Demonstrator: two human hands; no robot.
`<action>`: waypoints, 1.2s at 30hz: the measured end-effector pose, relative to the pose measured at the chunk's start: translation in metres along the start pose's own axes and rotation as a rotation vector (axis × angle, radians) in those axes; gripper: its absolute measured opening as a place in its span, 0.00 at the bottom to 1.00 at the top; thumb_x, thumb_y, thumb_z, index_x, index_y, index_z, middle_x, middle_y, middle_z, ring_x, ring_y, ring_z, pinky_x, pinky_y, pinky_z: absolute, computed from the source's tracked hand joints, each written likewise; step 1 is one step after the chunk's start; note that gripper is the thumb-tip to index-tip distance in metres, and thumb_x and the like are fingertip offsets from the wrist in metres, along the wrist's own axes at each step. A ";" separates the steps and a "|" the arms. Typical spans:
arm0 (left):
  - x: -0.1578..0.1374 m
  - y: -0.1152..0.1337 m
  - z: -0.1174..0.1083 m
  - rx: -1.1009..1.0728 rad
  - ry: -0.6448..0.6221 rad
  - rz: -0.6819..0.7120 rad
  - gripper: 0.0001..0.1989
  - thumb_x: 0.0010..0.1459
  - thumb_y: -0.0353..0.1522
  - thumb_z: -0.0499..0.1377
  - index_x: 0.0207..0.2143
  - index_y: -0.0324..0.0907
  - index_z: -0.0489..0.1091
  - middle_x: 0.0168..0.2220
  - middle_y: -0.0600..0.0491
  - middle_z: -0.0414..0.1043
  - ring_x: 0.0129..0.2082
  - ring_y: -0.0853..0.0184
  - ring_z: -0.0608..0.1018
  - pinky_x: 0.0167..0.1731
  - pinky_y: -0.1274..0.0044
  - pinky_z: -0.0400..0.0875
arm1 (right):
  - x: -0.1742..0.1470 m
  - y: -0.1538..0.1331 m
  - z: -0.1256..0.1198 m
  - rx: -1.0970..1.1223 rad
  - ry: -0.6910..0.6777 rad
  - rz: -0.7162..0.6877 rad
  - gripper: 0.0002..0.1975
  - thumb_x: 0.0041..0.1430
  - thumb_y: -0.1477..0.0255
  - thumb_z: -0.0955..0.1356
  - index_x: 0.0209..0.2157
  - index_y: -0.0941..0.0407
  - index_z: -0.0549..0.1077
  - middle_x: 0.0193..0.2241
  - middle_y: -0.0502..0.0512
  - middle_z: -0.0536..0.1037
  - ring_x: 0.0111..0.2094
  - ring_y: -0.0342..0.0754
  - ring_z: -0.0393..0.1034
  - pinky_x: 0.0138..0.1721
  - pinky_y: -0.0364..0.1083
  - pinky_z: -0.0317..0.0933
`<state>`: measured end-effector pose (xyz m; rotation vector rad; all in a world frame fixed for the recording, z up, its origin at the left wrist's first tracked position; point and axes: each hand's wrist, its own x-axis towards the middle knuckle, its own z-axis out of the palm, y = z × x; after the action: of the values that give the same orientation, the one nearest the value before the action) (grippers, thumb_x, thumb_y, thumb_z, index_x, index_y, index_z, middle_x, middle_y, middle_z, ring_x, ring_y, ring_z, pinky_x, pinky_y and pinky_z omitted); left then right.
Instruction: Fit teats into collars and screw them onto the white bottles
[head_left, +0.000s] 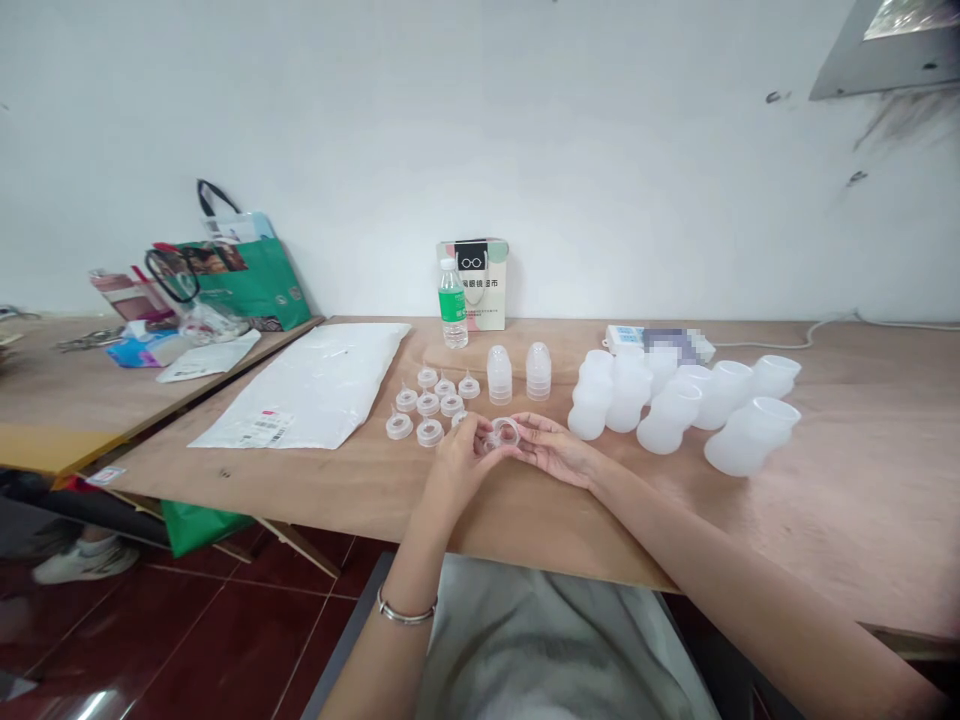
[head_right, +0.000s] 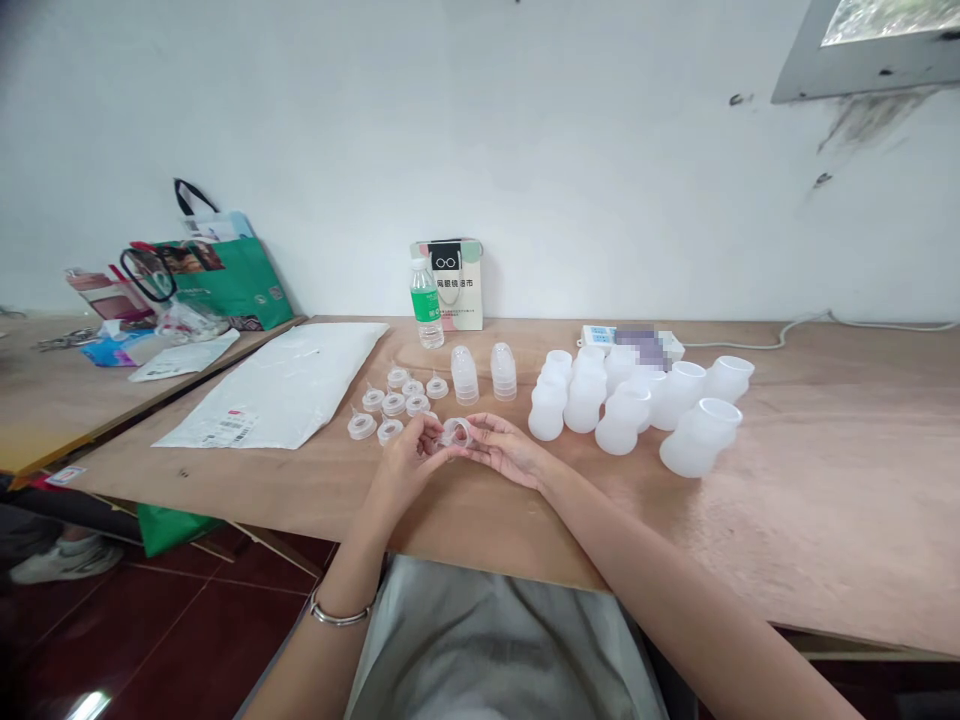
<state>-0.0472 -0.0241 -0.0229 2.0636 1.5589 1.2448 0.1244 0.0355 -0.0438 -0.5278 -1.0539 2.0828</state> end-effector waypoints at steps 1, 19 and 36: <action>0.003 0.003 -0.001 0.005 -0.019 -0.004 0.18 0.49 0.44 0.61 0.34 0.41 0.62 0.29 0.55 0.67 0.25 0.71 0.68 0.27 0.78 0.64 | 0.000 0.000 0.000 0.008 -0.003 -0.007 0.11 0.48 0.75 0.72 0.36 0.56 0.71 0.33 0.50 0.77 0.37 0.40 0.73 0.42 0.40 0.66; 0.060 0.001 0.004 -0.063 -0.156 0.320 0.16 0.51 0.40 0.61 0.40 0.42 0.66 0.38 0.53 0.64 0.32 0.70 0.67 0.32 0.79 0.64 | 0.004 -0.006 -0.004 0.057 0.008 -0.105 0.10 0.48 0.73 0.71 0.35 0.57 0.74 0.33 0.50 0.76 0.36 0.40 0.72 0.46 0.41 0.64; 0.048 0.002 0.005 -0.116 -0.242 0.433 0.24 0.47 0.37 0.64 0.47 0.42 0.65 0.42 0.49 0.65 0.43 0.65 0.70 0.45 0.74 0.65 | 0.009 0.001 -0.012 -0.069 0.141 -0.160 0.14 0.40 0.75 0.74 0.34 0.57 0.75 0.32 0.52 0.78 0.32 0.42 0.72 0.31 0.39 0.65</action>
<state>-0.0398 0.0185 -0.0018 2.4455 0.9430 1.1248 0.1251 0.0482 -0.0520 -0.5953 -1.0538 1.8480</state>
